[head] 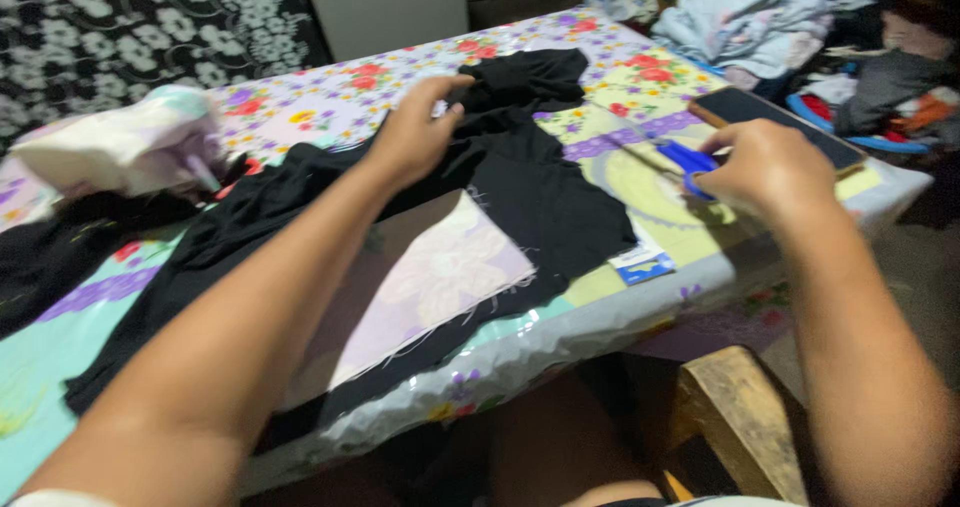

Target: The person places a floral-patterned fabric piece on a black garment and trims the black fabric around it using blue-handled scissors. The person repeatedly adjusts the fabric and garment, then cuts along the edges to shape the black material to the floral piece.

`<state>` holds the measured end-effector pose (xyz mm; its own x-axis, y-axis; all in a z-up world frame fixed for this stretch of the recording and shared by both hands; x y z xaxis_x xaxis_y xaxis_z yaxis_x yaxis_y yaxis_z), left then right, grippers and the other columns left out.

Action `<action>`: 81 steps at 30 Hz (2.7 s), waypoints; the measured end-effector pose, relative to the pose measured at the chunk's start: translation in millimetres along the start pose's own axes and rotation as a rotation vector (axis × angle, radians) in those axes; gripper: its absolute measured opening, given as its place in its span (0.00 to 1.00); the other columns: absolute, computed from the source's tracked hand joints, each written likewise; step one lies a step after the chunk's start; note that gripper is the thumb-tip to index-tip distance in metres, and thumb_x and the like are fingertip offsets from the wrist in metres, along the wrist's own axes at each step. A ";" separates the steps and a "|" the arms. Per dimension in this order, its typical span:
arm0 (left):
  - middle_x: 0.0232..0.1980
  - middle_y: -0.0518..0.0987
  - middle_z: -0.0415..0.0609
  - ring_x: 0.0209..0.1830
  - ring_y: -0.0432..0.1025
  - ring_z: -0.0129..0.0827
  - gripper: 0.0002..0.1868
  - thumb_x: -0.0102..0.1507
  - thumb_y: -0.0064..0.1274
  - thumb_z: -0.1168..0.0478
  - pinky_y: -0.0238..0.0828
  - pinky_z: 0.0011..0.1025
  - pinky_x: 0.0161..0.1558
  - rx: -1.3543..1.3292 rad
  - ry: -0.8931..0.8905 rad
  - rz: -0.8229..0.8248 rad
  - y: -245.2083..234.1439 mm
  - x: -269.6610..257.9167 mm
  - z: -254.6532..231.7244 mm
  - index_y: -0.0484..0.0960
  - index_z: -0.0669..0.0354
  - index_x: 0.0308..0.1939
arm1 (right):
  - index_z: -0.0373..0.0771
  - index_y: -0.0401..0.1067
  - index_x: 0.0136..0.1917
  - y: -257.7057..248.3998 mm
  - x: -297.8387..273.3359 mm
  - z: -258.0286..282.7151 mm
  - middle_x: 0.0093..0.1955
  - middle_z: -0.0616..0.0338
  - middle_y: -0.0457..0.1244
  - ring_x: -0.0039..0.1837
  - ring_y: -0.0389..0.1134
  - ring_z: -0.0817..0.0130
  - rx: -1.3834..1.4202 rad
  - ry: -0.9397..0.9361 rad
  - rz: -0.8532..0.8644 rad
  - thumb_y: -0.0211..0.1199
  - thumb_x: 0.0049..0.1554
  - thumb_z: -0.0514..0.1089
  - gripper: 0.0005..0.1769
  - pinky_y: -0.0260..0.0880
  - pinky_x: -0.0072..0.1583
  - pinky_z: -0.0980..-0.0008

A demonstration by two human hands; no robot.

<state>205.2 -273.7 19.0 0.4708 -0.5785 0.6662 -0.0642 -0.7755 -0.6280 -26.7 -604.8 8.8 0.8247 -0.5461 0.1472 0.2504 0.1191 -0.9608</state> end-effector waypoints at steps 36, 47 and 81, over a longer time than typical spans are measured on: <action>0.56 0.80 0.53 0.58 0.74 0.45 0.15 0.62 0.62 0.58 0.69 0.37 0.59 0.450 -0.637 -0.235 -206.8 -308.0 -184.1 0.85 0.58 0.50 | 0.37 0.78 0.53 6.9 -95.2 110.9 0.50 0.49 0.70 0.51 0.70 0.58 0.382 -0.571 -0.213 0.70 0.58 0.49 0.15 0.69 0.54 0.61; 0.59 0.72 0.65 0.63 0.61 0.59 0.22 0.61 0.63 0.47 0.57 0.54 0.61 0.983 -0.883 -0.298 -239.0 -363.7 -174.6 0.81 0.60 0.48 | 0.35 0.75 0.52 28.7 -137.6 186.7 0.47 0.48 0.66 0.50 0.69 0.57 0.440 -0.786 -0.004 0.66 0.58 0.50 0.16 0.69 0.54 0.61; 0.56 0.69 0.62 0.57 0.64 0.55 0.38 0.54 0.52 0.72 0.64 0.43 0.60 0.687 -0.252 0.282 -164.3 -153.1 114.1 0.71 0.60 0.71 | 0.37 0.58 0.78 156.6 155.6 244.5 0.83 0.47 0.47 0.82 0.46 0.53 0.185 -0.922 0.060 0.46 0.67 0.49 0.29 0.45 0.77 0.60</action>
<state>244.1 -28.8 -25.6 0.7085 -0.5917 0.3847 0.3088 -0.2302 -0.9228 264.8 -468.4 -61.3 0.8950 0.3275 0.3030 0.2062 0.2985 -0.9319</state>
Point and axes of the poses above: each hand's wrist, its own x-axis towards the middle knuckle, its own y-axis out of the palm, z = x × y, the point moved 6 cm from there along x, towards the middle knuckle
